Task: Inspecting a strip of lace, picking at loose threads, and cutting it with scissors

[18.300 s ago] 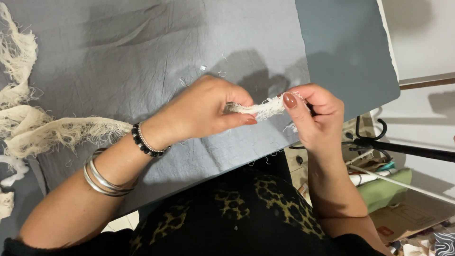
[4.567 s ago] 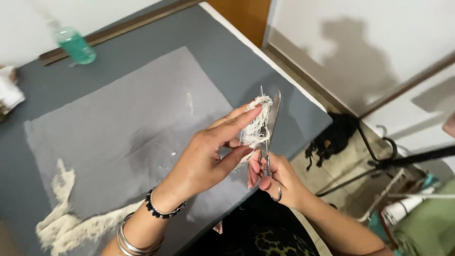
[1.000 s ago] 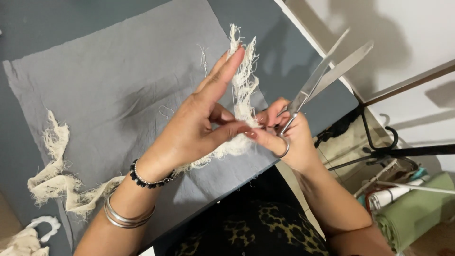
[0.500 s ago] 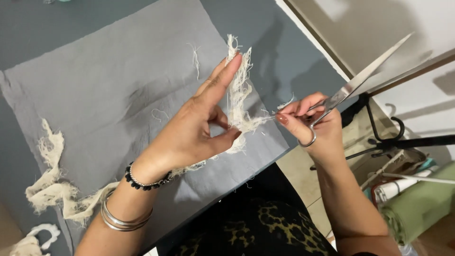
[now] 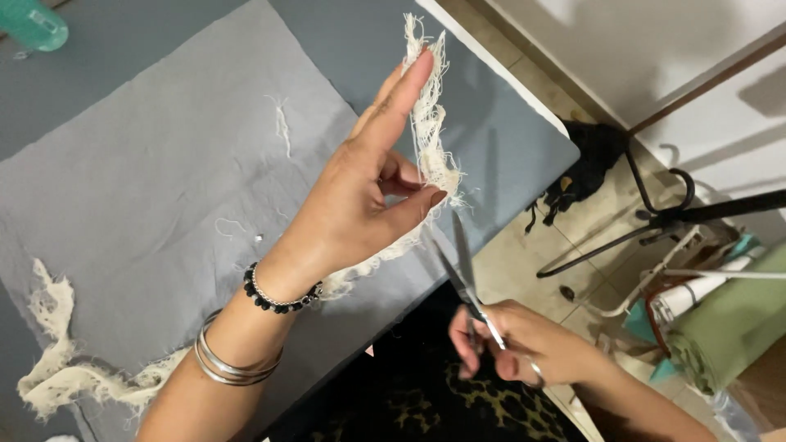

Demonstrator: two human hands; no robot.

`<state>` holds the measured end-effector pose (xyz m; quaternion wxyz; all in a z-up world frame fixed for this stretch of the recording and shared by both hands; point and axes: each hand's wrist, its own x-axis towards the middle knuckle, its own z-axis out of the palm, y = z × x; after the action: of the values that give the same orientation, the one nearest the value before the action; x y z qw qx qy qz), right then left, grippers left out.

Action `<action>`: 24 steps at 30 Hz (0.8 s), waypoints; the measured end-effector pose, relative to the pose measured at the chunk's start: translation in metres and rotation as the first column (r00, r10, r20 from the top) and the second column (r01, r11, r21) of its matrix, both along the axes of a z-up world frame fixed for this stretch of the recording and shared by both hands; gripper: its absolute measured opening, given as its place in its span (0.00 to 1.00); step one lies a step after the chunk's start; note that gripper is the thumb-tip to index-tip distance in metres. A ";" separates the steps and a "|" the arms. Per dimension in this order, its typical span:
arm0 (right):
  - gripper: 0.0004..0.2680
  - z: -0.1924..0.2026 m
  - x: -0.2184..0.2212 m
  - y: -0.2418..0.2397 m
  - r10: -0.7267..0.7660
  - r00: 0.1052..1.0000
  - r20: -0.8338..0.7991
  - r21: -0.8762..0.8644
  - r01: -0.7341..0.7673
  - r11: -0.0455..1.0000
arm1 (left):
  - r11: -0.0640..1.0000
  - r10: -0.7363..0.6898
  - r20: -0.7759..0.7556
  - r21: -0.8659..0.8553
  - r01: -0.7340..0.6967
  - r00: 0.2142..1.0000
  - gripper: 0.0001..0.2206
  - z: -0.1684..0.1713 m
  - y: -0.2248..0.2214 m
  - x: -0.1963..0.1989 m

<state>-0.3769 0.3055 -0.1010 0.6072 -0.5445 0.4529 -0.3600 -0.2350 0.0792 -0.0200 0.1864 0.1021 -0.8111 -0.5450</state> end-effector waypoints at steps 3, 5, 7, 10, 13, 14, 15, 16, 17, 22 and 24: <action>0.31 -0.008 0.010 -0.007 -0.163 0.986 -0.030 -0.125 0.158 0.979 | 0.997 -0.035 0.010 0.063 0.035 0.999 0.44 0.004 0.005 -0.001; 0.31 -0.010 0.009 -0.014 -0.238 0.971 -0.025 -0.183 0.230 0.956 | 0.999 -0.024 0.034 0.035 0.022 0.999 0.44 0.003 0.004 0.001; 0.31 -0.014 0.009 -0.017 -0.306 0.952 -0.018 -0.242 0.293 0.925 | 1.000 -0.004 0.055 0.004 0.004 0.998 0.45 0.002 0.002 0.004; 0.29 -0.021 0.006 -0.019 -0.374 0.926 -0.047 -0.257 0.350 0.901 | 1.000 0.013 0.064 -0.029 -0.011 0.998 0.45 0.001 0.000 0.008; 0.22 -0.026 0.006 -0.020 -0.381 0.919 -0.102 -0.243 0.348 0.905 | 1.000 0.005 0.059 0.011 -0.005 0.998 0.44 0.000 0.000 0.008; 0.15 -0.026 0.007 -0.020 -0.389 0.913 -0.121 -0.229 0.356 0.906 | 1.000 -0.009 0.054 0.021 0.008 0.998 0.44 -0.001 0.000 0.008; 0.10 -0.027 0.007 -0.020 -0.397 0.907 -0.141 -0.215 0.364 0.906 | 0.999 -0.023 0.050 0.031 0.021 0.998 0.44 -0.001 0.000 0.008; 0.10 -0.027 0.008 -0.020 -0.400 0.906 -0.141 -0.214 0.366 0.906 | 0.999 -0.026 0.050 0.033 0.024 0.998 0.44 -0.002 0.001 0.008; 0.09 -0.026 0.009 -0.020 -0.416 0.895 -0.160 -0.182 0.388 0.904 | 1.000 -0.022 0.063 -0.002 0.022 0.998 0.44 -0.002 0.001 0.007; 0.13 -0.040 0.006 -0.015 -0.474 0.832 -0.288 -0.307 0.388 0.869 | 0.998 -0.031 0.059 -0.054 0.035 0.998 0.44 -0.003 -0.005 0.005; 0.09 -0.039 0.006 -0.013 -0.482 0.845 -0.230 -0.186 0.448 0.875 | 0.999 -0.017 0.089 -0.047 0.021 0.996 0.45 -0.003 -0.008 0.005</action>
<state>-0.3705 0.2923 -0.1402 0.3993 -0.4989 0.6262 -0.4468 -0.2305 0.0716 -0.0230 0.1473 0.1138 -0.8324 -0.5219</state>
